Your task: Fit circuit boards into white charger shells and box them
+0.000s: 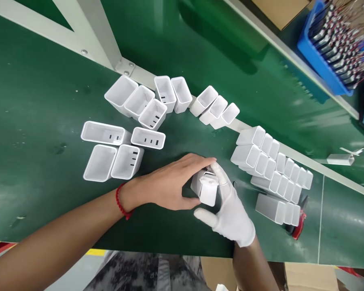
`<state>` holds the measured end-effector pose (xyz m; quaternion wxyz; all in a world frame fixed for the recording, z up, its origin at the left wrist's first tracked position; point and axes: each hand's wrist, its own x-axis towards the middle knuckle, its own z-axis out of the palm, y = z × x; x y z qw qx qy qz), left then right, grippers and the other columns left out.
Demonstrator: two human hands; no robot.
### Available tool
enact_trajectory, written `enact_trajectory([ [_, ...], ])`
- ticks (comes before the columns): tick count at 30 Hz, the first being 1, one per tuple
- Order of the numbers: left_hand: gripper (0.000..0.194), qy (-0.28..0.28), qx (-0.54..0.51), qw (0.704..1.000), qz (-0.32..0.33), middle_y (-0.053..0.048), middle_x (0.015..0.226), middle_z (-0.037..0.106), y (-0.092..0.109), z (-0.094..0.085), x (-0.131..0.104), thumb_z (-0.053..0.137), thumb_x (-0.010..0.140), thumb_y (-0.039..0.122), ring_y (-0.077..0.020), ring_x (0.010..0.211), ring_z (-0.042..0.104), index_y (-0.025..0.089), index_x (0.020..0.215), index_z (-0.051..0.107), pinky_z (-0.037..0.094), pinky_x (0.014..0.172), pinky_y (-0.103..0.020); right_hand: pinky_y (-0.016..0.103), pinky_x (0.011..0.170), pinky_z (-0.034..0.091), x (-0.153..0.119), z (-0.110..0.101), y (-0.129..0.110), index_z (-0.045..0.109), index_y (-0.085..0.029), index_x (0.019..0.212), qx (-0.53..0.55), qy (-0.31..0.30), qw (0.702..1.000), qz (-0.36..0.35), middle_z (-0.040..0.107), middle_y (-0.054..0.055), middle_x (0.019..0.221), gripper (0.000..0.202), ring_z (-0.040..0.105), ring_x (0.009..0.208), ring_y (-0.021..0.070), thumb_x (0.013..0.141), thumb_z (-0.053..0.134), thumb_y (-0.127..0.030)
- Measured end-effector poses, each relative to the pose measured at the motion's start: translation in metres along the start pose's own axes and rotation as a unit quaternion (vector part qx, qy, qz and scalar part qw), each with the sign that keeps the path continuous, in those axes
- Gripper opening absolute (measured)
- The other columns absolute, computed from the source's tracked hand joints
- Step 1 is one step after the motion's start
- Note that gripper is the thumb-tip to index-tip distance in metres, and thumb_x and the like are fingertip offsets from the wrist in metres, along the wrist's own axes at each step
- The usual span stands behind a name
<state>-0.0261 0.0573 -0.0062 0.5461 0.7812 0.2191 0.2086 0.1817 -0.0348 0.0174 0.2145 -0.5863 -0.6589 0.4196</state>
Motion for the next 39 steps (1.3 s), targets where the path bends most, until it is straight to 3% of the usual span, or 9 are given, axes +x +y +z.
enact_trajectory([
  [3,0.081,0.015,0.000,1.000,0.020,-0.013,0.145,0.046,0.013,0.000,0.001,0.076,0.076,0.029,-0.0310,0.137,0.045,0.022,0.147,0.039,0.046,0.112,-0.044,0.056,0.118,0.036,0.005,0.001,-0.001,0.018,-0.027,0.158,-0.053,0.010,0.999,-0.007,0.034,0.013,0.160,0.095,0.039,0.145,0.0328,0.081,0.074,-0.037],
  [7,0.090,0.089,0.118,0.987,-0.065,-0.017,0.134,0.052,0.031,0.019,0.002,0.084,0.069,0.053,-0.0380,0.122,0.055,0.019,0.142,0.044,0.054,0.096,-0.054,0.053,0.106,0.048,0.009,0.005,-0.002,0.041,-0.024,0.145,-0.109,0.039,0.992,-0.047,0.055,0.014,0.142,0.067,0.055,0.130,0.0325,0.083,0.065,-0.026],
  [10,0.060,0.121,0.146,0.978,-0.081,-0.013,0.120,0.059,0.036,0.029,0.002,0.076,0.079,0.036,-0.0326,0.108,0.062,0.020,0.132,0.052,0.058,0.086,-0.049,0.047,0.098,0.054,0.010,0.007,-0.006,0.052,-0.025,0.134,-0.135,0.061,0.988,-0.040,0.065,0.011,0.127,0.056,0.064,0.115,0.0296,0.079,0.063,-0.022],
  [16,0.025,0.171,-0.113,0.975,-0.084,-0.004,0.097,0.059,0.025,0.016,0.003,0.067,0.073,0.017,-0.0164,0.078,0.061,0.019,0.096,0.059,0.055,0.059,-0.026,0.043,0.103,0.051,0.009,0.010,-0.009,0.049,-0.027,0.142,-0.034,0.094,0.995,0.008,0.055,0.010,0.141,0.065,0.059,0.124,0.0266,0.082,0.072,-0.033],
  [23,0.030,0.228,-0.267,0.936,0.002,-0.006,0.104,0.056,0.023,0.022,0.002,0.072,0.078,0.020,-0.0161,0.084,0.062,0.019,0.103,0.056,0.059,0.065,-0.027,0.040,0.109,0.047,0.007,0.017,-0.019,0.022,-0.030,0.158,0.354,0.050,0.931,0.077,0.052,0.008,0.145,0.092,0.058,0.123,0.0204,0.083,0.074,-0.042],
  [26,0.030,0.251,-0.206,0.943,0.069,-0.008,0.111,0.053,0.025,0.027,-0.001,0.069,0.081,0.018,-0.0168,0.089,0.062,0.020,0.108,0.056,0.059,0.068,-0.026,0.039,0.114,0.041,0.012,0.021,-0.030,0.031,-0.029,0.156,0.379,0.095,0.918,0.067,0.054,0.005,0.144,0.079,0.053,0.130,0.0209,0.088,0.068,-0.047],
  [30,0.038,0.249,-0.130,0.954,0.106,-0.010,0.116,0.051,0.023,0.030,-0.006,0.065,0.080,0.012,-0.0172,0.092,0.061,0.022,0.116,0.054,0.059,0.071,-0.027,0.037,0.092,0.056,0.017,0.026,-0.033,0.032,-0.027,0.156,0.342,0.115,0.927,0.100,0.066,0.005,0.125,0.074,0.066,0.098,0.0194,0.092,0.061,-0.049],
  [35,0.044,0.248,-0.094,0.955,0.133,-0.010,0.115,0.051,0.022,0.036,-0.006,0.065,0.075,0.009,-0.0178,0.091,0.062,0.022,0.115,0.053,0.059,0.068,-0.026,0.031,0.079,0.056,0.014,0.035,-0.020,0.048,-0.028,0.148,0.368,0.193,0.904,0.105,0.071,0.000,0.106,0.063,0.064,0.082,0.0155,0.090,0.064,-0.046],
  [39,0.045,0.258,-0.087,0.951,0.144,-0.009,0.113,0.050,0.022,0.039,-0.006,0.065,0.074,0.010,-0.0168,0.087,0.061,0.023,0.115,0.053,0.058,0.064,-0.025,0.031,0.070,0.056,0.013,0.040,-0.018,0.050,-0.028,0.146,0.378,0.182,0.901,0.108,0.072,0.000,0.098,0.064,0.062,0.069,0.0146,0.088,0.065,-0.049],
])
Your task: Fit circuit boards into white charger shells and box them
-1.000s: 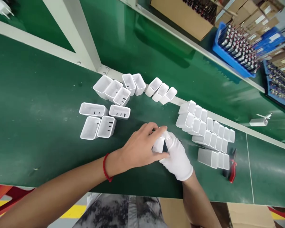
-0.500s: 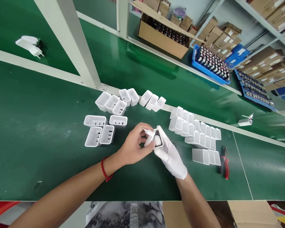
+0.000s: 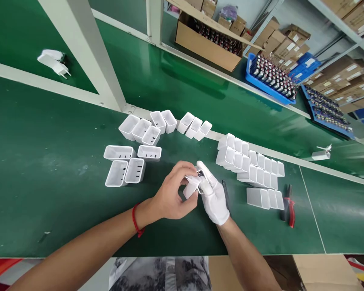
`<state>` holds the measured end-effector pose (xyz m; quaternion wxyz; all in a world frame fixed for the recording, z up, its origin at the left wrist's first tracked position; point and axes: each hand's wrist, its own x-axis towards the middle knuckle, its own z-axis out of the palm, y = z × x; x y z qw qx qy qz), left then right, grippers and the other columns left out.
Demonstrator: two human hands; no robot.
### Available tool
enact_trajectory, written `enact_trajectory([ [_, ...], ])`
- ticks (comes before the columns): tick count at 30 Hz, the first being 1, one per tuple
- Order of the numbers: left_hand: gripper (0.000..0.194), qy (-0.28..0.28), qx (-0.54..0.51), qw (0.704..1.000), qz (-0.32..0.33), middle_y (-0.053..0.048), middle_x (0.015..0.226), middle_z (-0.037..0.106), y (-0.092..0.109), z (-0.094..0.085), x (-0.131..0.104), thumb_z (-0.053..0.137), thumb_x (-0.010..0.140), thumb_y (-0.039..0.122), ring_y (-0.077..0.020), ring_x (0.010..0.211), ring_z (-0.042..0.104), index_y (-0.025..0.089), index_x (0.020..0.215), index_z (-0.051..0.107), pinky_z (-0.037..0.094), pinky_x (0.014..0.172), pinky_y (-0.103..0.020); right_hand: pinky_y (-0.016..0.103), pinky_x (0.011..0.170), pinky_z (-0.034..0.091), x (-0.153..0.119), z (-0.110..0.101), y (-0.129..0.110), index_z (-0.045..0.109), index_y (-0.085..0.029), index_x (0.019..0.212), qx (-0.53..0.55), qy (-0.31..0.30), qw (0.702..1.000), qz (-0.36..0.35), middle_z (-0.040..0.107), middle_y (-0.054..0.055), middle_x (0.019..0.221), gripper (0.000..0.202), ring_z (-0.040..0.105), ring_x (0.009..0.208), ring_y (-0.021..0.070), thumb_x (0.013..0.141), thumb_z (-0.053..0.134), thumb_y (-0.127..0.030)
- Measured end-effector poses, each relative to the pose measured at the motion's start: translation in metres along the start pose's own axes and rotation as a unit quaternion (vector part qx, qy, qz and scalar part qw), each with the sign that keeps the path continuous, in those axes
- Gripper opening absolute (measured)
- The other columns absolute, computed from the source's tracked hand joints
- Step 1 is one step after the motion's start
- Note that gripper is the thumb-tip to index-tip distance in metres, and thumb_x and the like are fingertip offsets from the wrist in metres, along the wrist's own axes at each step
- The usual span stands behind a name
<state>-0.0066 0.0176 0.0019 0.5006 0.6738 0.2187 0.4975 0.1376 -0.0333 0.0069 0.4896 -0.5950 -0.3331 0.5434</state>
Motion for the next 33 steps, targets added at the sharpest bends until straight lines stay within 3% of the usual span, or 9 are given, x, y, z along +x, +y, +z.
enact_trajectory([
  [5,0.042,0.009,-0.006,1.000,-0.006,-0.011,0.117,0.051,-0.0033,-0.0013,-0.0003,0.066,0.078,0.012,-0.0179,0.091,0.062,0.023,0.116,0.052,0.059,0.067,-0.026,0.035,0.094,0.054,0.0011,-0.0035,-0.0044,0.040,-0.028,0.152,0.004,-0.038,0.999,0.004,0.070,0.001,0.113,0.070,0.066,0.095,0.0182,0.091,0.059,-0.056],
  [11,0.045,0.007,-0.020,1.000,0.011,-0.011,0.117,0.050,-0.0045,0.0001,-0.0016,0.065,0.077,0.010,-0.0178,0.091,0.062,0.022,0.118,0.052,0.060,0.067,-0.026,0.040,0.105,0.047,-0.0008,-0.0087,-0.0017,0.042,-0.027,0.150,-0.015,-0.028,0.999,0.001,0.067,0.004,0.124,0.067,0.063,0.112,0.0225,0.091,0.064,-0.048],
  [16,0.045,0.010,-0.026,0.999,0.023,-0.012,0.117,0.050,-0.0051,0.0002,-0.0025,0.065,0.078,0.009,-0.0208,0.095,0.062,0.021,0.120,0.052,0.060,0.066,-0.027,0.040,0.097,0.053,0.0015,-0.0056,0.0040,0.042,-0.027,0.150,0.021,-0.045,0.999,0.006,0.069,0.003,0.115,0.064,0.066,0.102,0.0216,0.093,0.058,-0.049],
  [23,0.050,0.004,0.009,0.998,0.070,-0.014,0.119,0.051,-0.0057,-0.0001,-0.0021,0.062,0.076,0.007,-0.0230,0.096,0.062,0.021,0.122,0.050,0.058,0.066,-0.030,0.039,0.090,0.055,0.0022,-0.0014,0.0025,0.055,-0.027,0.139,0.058,-0.032,0.998,0.011,0.069,0.004,0.114,0.053,0.066,0.092,0.0199,0.090,0.063,-0.046],
  [28,0.049,-0.005,0.034,0.996,0.085,-0.015,0.121,0.051,-0.0040,-0.0005,0.0006,0.062,0.077,0.009,-0.0251,0.100,0.063,0.020,0.123,0.049,0.059,0.076,-0.037,0.043,0.101,0.052,0.0011,-0.0057,0.0029,0.050,-0.028,0.144,0.005,-0.040,0.999,-0.003,0.067,0.004,0.125,0.055,0.065,0.110,0.0234,0.094,0.054,-0.051],
  [33,0.049,-0.017,0.069,0.991,0.116,-0.016,0.120,0.051,-0.0031,-0.0010,0.0018,0.062,0.077,0.009,-0.0278,0.107,0.061,0.019,0.124,0.049,0.060,0.084,-0.041,0.042,0.093,0.057,0.0041,-0.0056,0.0038,0.054,-0.022,0.142,-0.064,-0.042,0.996,-0.044,0.071,0.008,0.116,0.057,0.069,0.103,0.0267,0.094,0.052,-0.054],
])
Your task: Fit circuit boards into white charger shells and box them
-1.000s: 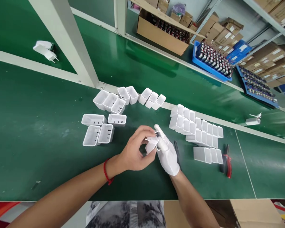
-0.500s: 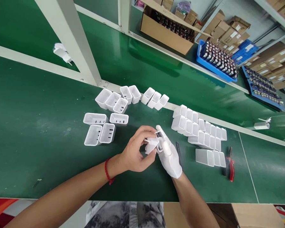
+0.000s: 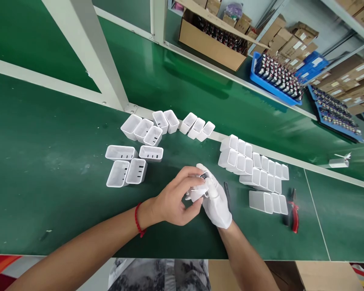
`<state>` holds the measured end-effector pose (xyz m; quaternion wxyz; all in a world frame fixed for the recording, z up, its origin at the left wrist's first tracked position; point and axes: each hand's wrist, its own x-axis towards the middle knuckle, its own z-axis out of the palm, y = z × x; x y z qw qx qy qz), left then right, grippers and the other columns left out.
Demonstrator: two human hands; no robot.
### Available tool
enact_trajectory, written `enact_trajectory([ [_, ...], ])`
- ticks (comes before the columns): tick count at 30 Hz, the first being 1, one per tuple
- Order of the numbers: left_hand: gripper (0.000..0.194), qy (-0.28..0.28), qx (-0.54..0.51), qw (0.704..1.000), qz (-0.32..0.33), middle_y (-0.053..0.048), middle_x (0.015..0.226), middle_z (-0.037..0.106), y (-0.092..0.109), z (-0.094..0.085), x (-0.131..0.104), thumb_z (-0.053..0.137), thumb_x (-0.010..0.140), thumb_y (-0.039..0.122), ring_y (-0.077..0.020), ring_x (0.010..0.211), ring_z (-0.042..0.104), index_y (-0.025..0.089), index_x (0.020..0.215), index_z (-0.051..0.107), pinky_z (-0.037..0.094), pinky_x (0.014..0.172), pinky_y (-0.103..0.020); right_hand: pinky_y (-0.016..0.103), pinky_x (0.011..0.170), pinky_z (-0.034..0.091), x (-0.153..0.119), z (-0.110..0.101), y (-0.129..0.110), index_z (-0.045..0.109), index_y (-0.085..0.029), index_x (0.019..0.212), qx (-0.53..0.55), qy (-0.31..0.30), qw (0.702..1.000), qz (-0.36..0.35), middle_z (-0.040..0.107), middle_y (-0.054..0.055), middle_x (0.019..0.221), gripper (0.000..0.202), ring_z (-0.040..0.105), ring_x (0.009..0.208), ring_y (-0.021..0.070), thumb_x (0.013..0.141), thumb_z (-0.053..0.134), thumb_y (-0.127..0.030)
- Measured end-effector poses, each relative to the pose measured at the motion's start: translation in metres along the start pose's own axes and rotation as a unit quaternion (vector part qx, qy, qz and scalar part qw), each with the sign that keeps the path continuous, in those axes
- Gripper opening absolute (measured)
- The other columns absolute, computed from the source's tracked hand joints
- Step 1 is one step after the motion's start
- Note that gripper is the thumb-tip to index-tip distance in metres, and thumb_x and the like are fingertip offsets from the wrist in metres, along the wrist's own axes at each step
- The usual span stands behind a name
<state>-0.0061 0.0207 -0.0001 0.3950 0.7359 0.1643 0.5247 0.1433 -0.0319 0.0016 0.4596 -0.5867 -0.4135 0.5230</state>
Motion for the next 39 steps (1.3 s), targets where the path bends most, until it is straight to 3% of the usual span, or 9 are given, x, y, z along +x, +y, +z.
enact_trajectory([
  [3,0.048,0.010,-0.023,0.999,-0.034,-0.015,0.119,0.052,-0.001,0.001,0.000,0.062,0.077,0.009,-0.0246,0.100,0.063,0.020,0.122,0.049,0.060,0.078,-0.036,0.043,0.099,0.054,0.001,-0.007,-0.004,0.053,-0.024,0.143,-0.034,-0.032,0.999,-0.012,0.069,0.007,0.122,0.057,0.066,0.114,0.0283,0.095,0.049,-0.056],
  [9,0.048,0.013,-0.066,0.996,-0.050,-0.015,0.118,0.055,0.000,0.000,0.000,0.060,0.077,0.008,-0.0268,0.106,0.063,0.020,0.123,0.050,0.060,0.078,-0.036,0.051,0.115,0.040,0.001,-0.030,-0.019,0.045,-0.026,0.146,-0.086,-0.103,0.991,-0.021,0.053,0.009,0.147,0.080,0.052,0.134,0.0308,0.076,0.080,-0.043],
  [15,0.072,-0.046,-0.105,0.993,-0.033,-0.018,0.127,0.060,0.004,-0.011,0.007,0.059,0.085,0.016,-0.0235,0.100,0.066,0.020,0.150,0.029,0.061,0.078,-0.034,0.050,0.101,0.053,-0.003,-0.026,-0.026,0.055,-0.029,0.129,0.005,-0.064,0.997,-0.036,0.064,0.009,0.131,0.069,0.066,0.114,0.0286,0.068,0.086,-0.029],
  [19,0.050,0.051,0.103,0.993,0.014,-0.018,0.123,0.064,0.009,-0.027,0.018,0.060,0.087,0.017,-0.0227,0.094,0.067,0.016,0.136,0.047,0.061,0.073,-0.033,0.045,0.065,0.061,0.000,-0.037,-0.042,0.062,-0.031,0.113,0.120,-0.002,0.992,-0.032,0.069,0.005,0.120,0.036,0.072,0.070,0.0222,0.078,0.070,-0.038],
  [21,0.026,0.060,0.308,0.949,0.005,-0.018,0.108,0.067,0.013,-0.037,0.024,0.060,0.087,0.015,-0.0287,0.093,0.066,0.011,0.113,0.061,0.060,0.075,-0.041,0.033,0.043,0.053,0.002,-0.044,-0.052,0.062,-0.029,0.112,0.159,0.012,0.987,-0.021,0.071,0.006,0.109,0.035,0.069,0.061,0.0204,0.081,0.057,-0.044],
  [24,0.014,-0.039,0.548,0.831,-0.092,-0.022,0.095,0.066,0.019,-0.049,0.029,0.059,0.085,0.017,-0.0401,0.090,0.063,0.007,0.092,0.067,0.054,0.070,-0.051,0.021,0.028,0.033,0.005,-0.048,-0.062,0.062,-0.023,0.105,0.216,0.029,0.976,0.002,0.070,0.005,0.088,0.035,0.061,0.049,0.0152,0.078,0.053,-0.043],
  [28,0.024,-0.120,0.627,0.750,-0.172,-0.023,0.092,0.066,0.022,-0.059,0.027,0.057,0.083,0.013,-0.0428,0.088,0.062,0.006,0.103,0.069,0.050,0.068,-0.049,0.020,0.025,0.027,0.008,-0.044,-0.063,0.063,-0.021,0.098,0.235,0.026,0.972,0.010,0.065,0.002,0.080,0.034,0.045,0.038,0.0085,0.075,0.053,-0.044],
  [32,0.032,-0.163,0.602,0.763,-0.169,-0.020,0.089,0.069,0.017,-0.056,0.022,0.048,0.080,0.000,-0.0387,0.088,0.065,0.004,0.102,0.071,0.049,0.074,-0.048,0.019,0.024,0.023,0.009,-0.045,-0.061,0.064,-0.022,0.100,0.256,0.014,0.966,0.023,0.064,0.000,0.079,0.035,0.042,0.036,0.0074,0.073,0.054,-0.042],
  [39,0.041,-0.159,0.495,0.854,-0.019,-0.019,0.108,0.068,0.008,-0.037,0.014,0.052,0.083,0.000,-0.0352,0.103,0.062,0.005,0.122,0.065,0.052,0.084,-0.046,0.023,0.022,0.028,0.009,-0.047,-0.066,0.061,-0.024,0.106,0.238,-0.029,0.971,0.009,0.068,0.001,0.080,0.036,0.042,0.030,0.0100,0.076,0.054,-0.042],
])
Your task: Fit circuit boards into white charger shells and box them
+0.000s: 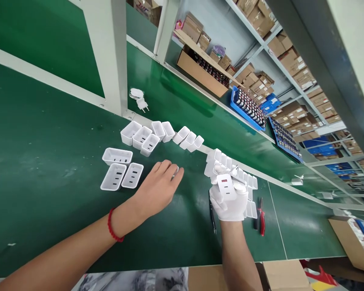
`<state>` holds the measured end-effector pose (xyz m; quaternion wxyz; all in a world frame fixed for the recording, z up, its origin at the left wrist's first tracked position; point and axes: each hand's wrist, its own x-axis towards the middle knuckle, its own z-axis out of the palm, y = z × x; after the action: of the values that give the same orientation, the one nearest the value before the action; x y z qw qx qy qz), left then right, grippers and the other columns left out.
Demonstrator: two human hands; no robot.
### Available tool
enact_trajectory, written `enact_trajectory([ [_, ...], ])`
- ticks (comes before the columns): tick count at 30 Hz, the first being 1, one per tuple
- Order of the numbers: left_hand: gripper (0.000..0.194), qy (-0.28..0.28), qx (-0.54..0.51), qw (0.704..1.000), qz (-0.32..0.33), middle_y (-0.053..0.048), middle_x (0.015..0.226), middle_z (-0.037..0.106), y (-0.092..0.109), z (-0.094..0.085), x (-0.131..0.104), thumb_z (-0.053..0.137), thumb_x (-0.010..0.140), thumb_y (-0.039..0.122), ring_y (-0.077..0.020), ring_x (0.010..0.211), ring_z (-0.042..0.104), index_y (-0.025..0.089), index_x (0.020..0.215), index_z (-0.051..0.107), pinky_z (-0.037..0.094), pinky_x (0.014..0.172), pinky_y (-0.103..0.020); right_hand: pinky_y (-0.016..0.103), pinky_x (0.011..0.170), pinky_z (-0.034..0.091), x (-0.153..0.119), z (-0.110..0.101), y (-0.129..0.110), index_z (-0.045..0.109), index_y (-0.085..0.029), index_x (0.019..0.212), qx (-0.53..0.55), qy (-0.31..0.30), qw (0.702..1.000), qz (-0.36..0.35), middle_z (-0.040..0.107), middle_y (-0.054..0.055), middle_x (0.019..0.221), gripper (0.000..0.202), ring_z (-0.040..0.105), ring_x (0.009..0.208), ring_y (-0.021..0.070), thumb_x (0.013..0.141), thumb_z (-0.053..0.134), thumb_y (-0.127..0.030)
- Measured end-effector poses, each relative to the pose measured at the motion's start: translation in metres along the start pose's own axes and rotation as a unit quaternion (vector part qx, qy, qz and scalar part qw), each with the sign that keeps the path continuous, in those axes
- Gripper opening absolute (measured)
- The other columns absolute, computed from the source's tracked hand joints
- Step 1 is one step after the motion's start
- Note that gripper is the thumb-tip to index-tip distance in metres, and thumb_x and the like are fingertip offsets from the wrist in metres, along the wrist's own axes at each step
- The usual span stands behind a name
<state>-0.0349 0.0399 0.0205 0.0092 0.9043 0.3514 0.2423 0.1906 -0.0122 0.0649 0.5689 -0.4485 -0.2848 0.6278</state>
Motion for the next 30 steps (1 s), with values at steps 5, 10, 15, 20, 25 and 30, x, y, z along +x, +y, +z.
enact_trajectory([
  [5,0.034,0.023,-0.007,0.995,-0.092,-0.027,0.133,0.055,0.003,0.009,0.000,0.055,0.093,0.017,-0.0458,0.126,0.050,0.005,0.123,0.063,0.047,0.097,-0.057,0.032,0.043,0.052,0.010,-0.007,-0.020,0.052,-0.023,0.132,-0.213,0.035,0.974,-0.066,0.071,0.005,0.088,0.054,0.062,0.049,0.0177,0.083,0.054,-0.044],
  [10,0.048,-0.076,-0.077,0.993,-0.049,-0.025,0.134,0.055,0.007,0.032,-0.007,0.050,0.090,0.009,-0.0378,0.118,0.059,0.005,0.137,0.051,0.052,0.096,-0.049,0.042,0.082,0.058,0.077,-0.032,-0.064,0.037,-0.019,0.148,-0.601,0.204,0.759,-0.146,0.068,0.013,0.114,0.071,0.070,0.091,0.0266,0.089,0.047,-0.055],
  [15,0.056,-0.100,-0.116,0.988,0.019,-0.021,0.128,0.060,0.011,0.038,-0.011,0.046,0.089,0.008,-0.0329,0.109,0.063,0.005,0.144,0.041,0.054,0.093,-0.046,0.053,0.098,0.048,0.168,-0.038,-0.085,0.029,-0.008,0.155,-0.722,0.249,0.643,-0.056,0.069,0.024,0.116,0.080,0.065,0.112,0.0391,0.085,0.056,-0.038],
  [20,0.059,-0.090,-0.151,0.984,0.032,-0.020,0.146,0.049,0.009,0.029,-0.013,0.047,0.092,0.020,-0.0318,0.118,0.060,0.007,0.148,0.033,0.053,0.097,-0.042,0.050,0.093,0.050,0.212,-0.036,-0.071,0.026,0.001,0.153,-0.759,0.236,0.607,0.015,0.068,0.029,0.116,0.082,0.067,0.110,0.0387,0.084,0.052,-0.034],
  [25,0.059,-0.109,-0.189,0.976,0.025,-0.018,0.130,0.058,0.005,0.026,-0.011,0.047,0.094,0.027,-0.0301,0.108,0.062,0.007,0.147,0.032,0.054,0.092,-0.042,0.049,0.081,0.052,0.205,-0.026,-0.084,0.032,0.013,0.145,-0.787,0.221,0.573,0.059,0.069,0.035,0.103,0.088,0.070,0.098,0.0431,0.077,0.058,-0.037],
  [30,0.064,-0.138,-0.226,0.964,0.025,-0.016,0.120,0.056,0.008,0.027,-0.010,0.055,0.090,0.038,-0.0310,0.103,0.061,0.012,0.144,0.034,0.057,0.078,-0.041,0.056,0.093,0.046,0.190,0.019,-0.096,0.030,0.003,0.151,-0.817,0.220,0.534,0.001,0.054,0.038,0.134,0.091,0.058,0.121,0.0492,0.084,0.049,-0.056],
])
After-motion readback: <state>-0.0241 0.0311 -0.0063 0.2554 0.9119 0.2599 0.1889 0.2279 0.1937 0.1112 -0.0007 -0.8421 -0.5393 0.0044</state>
